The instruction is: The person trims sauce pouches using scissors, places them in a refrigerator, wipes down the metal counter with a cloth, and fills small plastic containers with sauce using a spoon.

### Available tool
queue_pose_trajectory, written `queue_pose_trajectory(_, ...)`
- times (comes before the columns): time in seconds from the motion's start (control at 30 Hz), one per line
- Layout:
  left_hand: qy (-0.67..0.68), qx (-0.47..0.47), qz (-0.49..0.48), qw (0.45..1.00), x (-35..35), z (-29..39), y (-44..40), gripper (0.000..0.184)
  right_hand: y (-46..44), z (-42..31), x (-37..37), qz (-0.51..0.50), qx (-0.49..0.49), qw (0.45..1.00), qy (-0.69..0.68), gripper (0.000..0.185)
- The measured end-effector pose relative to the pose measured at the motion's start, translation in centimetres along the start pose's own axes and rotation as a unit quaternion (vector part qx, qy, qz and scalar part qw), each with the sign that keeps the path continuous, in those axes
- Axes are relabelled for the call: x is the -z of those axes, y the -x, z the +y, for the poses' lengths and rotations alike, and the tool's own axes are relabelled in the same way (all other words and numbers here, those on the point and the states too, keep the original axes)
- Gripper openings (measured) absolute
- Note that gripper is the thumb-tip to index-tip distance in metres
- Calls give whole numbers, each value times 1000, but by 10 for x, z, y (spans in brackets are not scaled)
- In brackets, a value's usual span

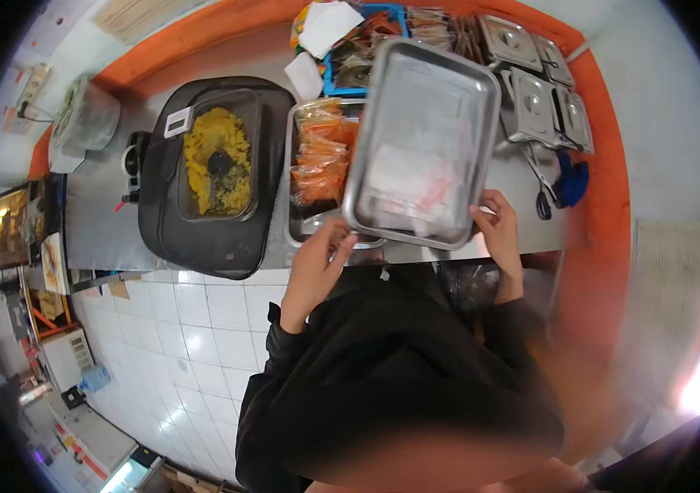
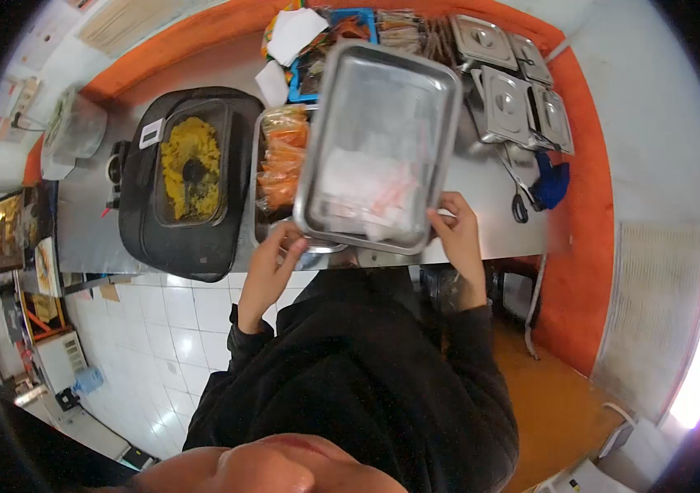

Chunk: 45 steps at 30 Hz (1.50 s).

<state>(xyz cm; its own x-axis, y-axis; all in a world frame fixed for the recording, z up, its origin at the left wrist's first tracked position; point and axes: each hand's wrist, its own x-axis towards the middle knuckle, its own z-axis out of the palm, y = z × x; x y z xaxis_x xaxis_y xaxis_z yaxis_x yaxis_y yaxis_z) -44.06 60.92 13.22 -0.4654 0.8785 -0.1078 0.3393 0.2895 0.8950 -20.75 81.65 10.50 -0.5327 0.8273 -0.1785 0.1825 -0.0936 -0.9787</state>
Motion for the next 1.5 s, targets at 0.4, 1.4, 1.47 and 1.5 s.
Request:
queue_pose_trajectory(0.4, -140, 186, -340, 911, 8, -122, 49, 30, 32, 120, 89, 13, -48, 996, 77, 17)
queue_pose_trajectory(1.4, -294, -111, -235, 920, -214, 39, -83, 46, -395, -32, 199, 99, 248, 847, 460, 12)
queue_pose_trajectory(1.47, -346, -205, -179, 898, -237, 15, -70, 58, -433, -24, 198, 86, 267, 841, 463, 14)
queue_pose_trajectory(1.5, -394, -232, -165, 874, -244, 4, -61, 59, -442, -17, 197, 76, 278, 834, 471, 18)
